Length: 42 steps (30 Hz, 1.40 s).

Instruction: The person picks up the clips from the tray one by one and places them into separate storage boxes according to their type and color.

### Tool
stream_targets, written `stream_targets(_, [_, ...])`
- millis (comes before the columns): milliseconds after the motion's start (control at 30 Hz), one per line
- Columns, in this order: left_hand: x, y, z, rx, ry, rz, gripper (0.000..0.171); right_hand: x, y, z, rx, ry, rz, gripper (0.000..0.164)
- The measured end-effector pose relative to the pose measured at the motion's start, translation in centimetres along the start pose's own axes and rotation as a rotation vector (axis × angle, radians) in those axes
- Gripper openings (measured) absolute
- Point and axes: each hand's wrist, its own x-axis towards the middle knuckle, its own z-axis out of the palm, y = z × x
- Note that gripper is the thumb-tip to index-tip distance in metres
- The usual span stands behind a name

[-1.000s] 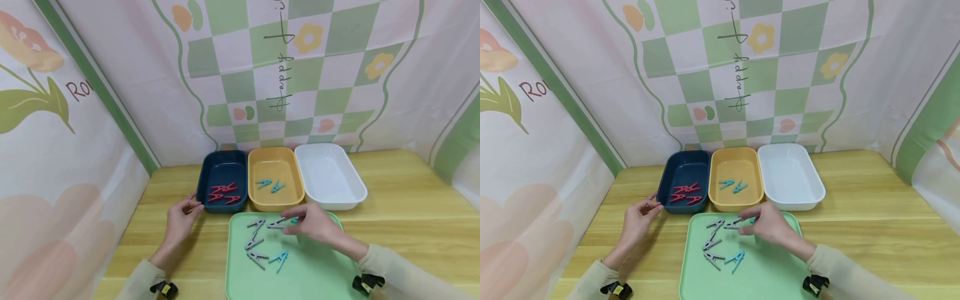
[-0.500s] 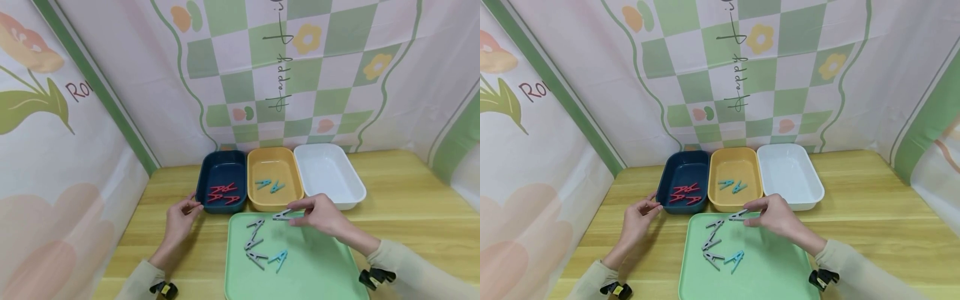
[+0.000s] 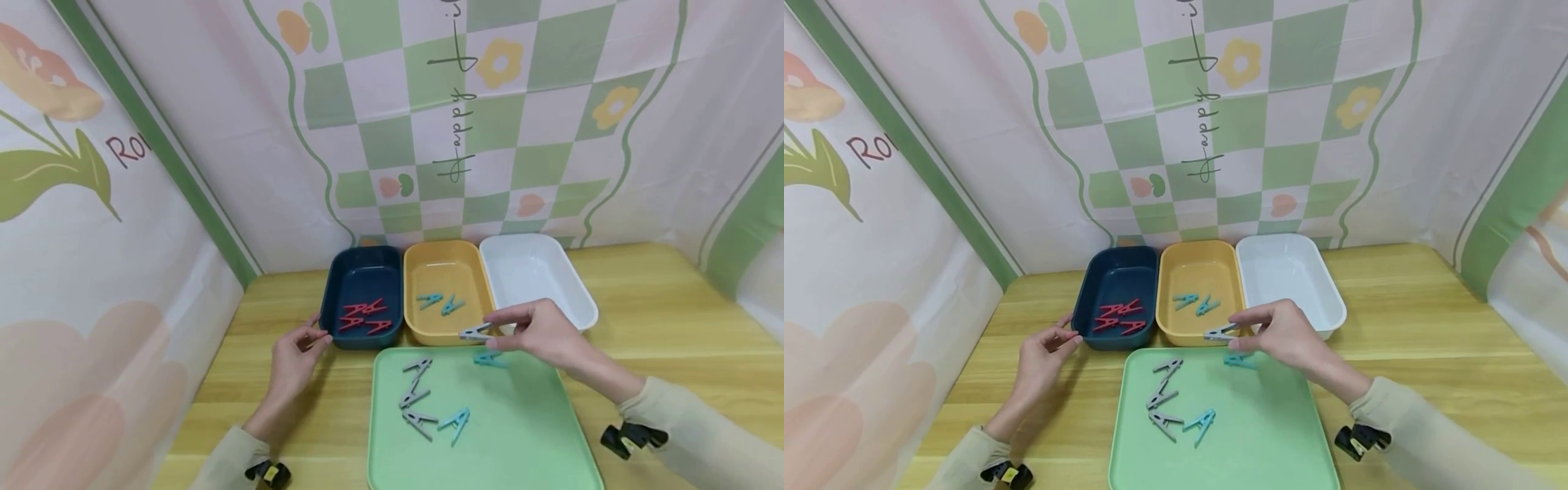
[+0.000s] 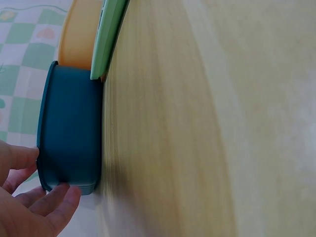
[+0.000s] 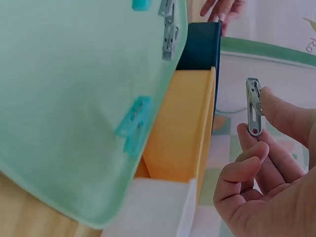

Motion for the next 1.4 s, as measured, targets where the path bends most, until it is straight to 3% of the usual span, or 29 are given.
stream_targets(367, [-0.1,0.1,0.1,-0.014,0.012,0.013,0.007,1.3,0.2,-3.1,-0.038,0.055,0.028,0.05])
stream_targets(967, [-0.1,0.2,0.0,0.0,0.011,0.001,0.008,5.2,2.0,-7.4,-0.082,0.075,0.11,0.064])
stream_targets(1400, [-0.1,0.1,0.1,0.002,0.014,-0.007,0.005,8.4,3.3,-8.5,-0.093,0.082,0.166,0.067])
